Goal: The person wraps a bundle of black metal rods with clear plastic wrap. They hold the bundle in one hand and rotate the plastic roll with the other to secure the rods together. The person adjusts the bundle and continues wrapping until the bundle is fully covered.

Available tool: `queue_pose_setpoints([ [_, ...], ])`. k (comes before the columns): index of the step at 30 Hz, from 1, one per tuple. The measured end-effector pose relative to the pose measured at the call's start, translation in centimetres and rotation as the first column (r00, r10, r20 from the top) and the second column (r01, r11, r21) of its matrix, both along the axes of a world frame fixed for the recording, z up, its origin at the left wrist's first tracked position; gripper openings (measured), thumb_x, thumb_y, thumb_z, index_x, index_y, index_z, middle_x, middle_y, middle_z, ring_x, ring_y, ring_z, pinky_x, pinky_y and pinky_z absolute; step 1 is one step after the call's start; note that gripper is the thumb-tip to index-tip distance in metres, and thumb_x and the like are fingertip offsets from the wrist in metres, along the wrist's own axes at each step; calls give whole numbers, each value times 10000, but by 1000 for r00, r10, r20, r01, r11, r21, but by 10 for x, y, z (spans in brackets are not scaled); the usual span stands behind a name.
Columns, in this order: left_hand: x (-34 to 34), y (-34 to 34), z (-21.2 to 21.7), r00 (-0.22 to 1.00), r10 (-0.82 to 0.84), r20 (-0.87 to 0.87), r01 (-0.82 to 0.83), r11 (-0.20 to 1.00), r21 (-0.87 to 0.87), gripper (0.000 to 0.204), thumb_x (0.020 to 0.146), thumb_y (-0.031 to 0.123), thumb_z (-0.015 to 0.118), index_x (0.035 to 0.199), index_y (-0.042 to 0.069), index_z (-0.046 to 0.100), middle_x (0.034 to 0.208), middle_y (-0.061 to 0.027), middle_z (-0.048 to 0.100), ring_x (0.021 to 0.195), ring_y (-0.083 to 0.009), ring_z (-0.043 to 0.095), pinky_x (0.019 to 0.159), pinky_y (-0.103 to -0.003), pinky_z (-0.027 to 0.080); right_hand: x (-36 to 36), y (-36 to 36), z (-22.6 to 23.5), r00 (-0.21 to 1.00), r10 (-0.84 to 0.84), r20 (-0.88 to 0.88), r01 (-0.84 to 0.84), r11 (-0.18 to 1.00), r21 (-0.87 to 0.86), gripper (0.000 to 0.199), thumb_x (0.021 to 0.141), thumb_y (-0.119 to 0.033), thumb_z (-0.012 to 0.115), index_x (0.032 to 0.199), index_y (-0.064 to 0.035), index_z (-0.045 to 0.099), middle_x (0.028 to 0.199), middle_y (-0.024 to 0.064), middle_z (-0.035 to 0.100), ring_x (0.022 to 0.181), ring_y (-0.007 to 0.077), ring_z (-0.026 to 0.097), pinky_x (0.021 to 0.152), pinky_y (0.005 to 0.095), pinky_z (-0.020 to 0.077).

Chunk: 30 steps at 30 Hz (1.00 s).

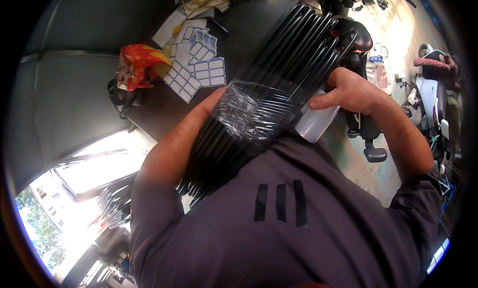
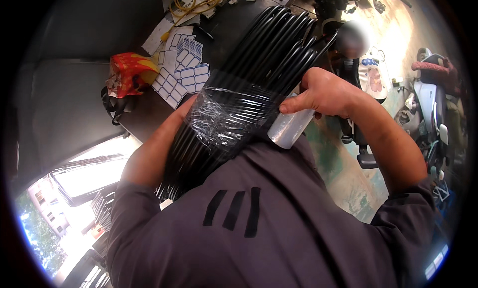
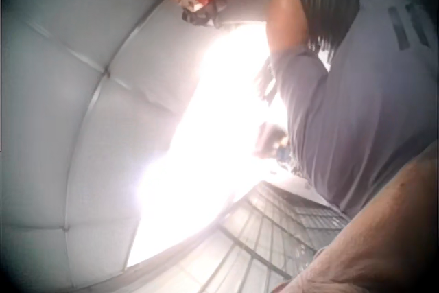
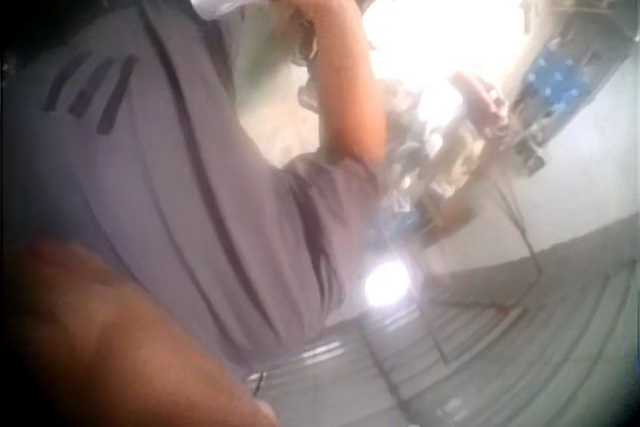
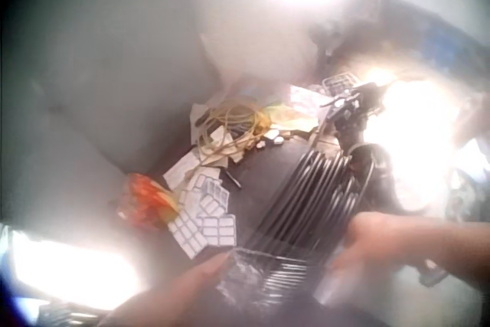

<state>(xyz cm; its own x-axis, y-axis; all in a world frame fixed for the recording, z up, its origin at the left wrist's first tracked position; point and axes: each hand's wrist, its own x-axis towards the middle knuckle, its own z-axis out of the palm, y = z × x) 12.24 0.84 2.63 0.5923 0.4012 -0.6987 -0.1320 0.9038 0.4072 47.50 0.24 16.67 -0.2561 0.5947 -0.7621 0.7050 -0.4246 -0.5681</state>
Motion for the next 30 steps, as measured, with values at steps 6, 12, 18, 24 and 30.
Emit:
queue_pose_setpoints([
  [6, 19, -18, 7, 989, -143, -22, 144, 959, 244, 307, 1035, 174, 641, 1245, -34, 724, 1118, -151, 788, 945, -227, 780, 854, -366, 662, -10, -44, -65, 937, -116, -328, 142, 988, 58, 507, 874, -136, 901, 1312, 29, 705, 1235, 108, 743, 1177, 205, 660, 1036, 378, 534],
  [12, 7, -12, 2, 995, -91, 38, 84, 985, 154, 337, 1007, 186, 665, 1253, -39, 718, 1126, -163, 784, 959, -234, 778, 872, -370, 659, -55, -57, -142, 913, -6, -408, 233, 828, 511, 424, 910, -113, 842, 1286, 25, 702, 1264, 175, 730, 1209, 272, 670, 1046, 411, 539],
  [18, -9, 8, -34, 985, 68, 162, -70, 997, 12, 372, 979, 198, 689, 1260, -43, 711, 1134, -174, 781, 974, -241, 775, 890, -374, 656, -64, -49, -66, 983, -183, -23, 180, 927, 328, 314, 889, -95, 806, 1165, 43, 749, 1020, 213, 783, 958, 293, 765, 877, 416, 596],
  [24, -14, 30, 11, 919, 340, 200, -335, 940, -58, 490, 922, 246, 731, 1316, -40, 674, 1200, -202, 761, 1077, -315, 757, 997, -453, 621, -87, -8, 45, 961, 71, -267, 132, 733, 667, 185, 892, -131, 807, 1013, 9, 798, 911, 143, 796, 846, 310, 758, 778, 355, 583],
  [30, -19, 32, 7, 873, 463, 155, -480, 872, 98, 505, 960, 290, 707, 1342, -33, 637, 1276, -181, 719, 1170, -330, 691, 1102, -468, 516, -164, 103, -6, 782, 264, 564, -606, 535, 589, 590, 958, -590, 701, 1070, -25, 829, 1091, 139, 804, 1161, 361, 697, 1084, 502, 458],
])
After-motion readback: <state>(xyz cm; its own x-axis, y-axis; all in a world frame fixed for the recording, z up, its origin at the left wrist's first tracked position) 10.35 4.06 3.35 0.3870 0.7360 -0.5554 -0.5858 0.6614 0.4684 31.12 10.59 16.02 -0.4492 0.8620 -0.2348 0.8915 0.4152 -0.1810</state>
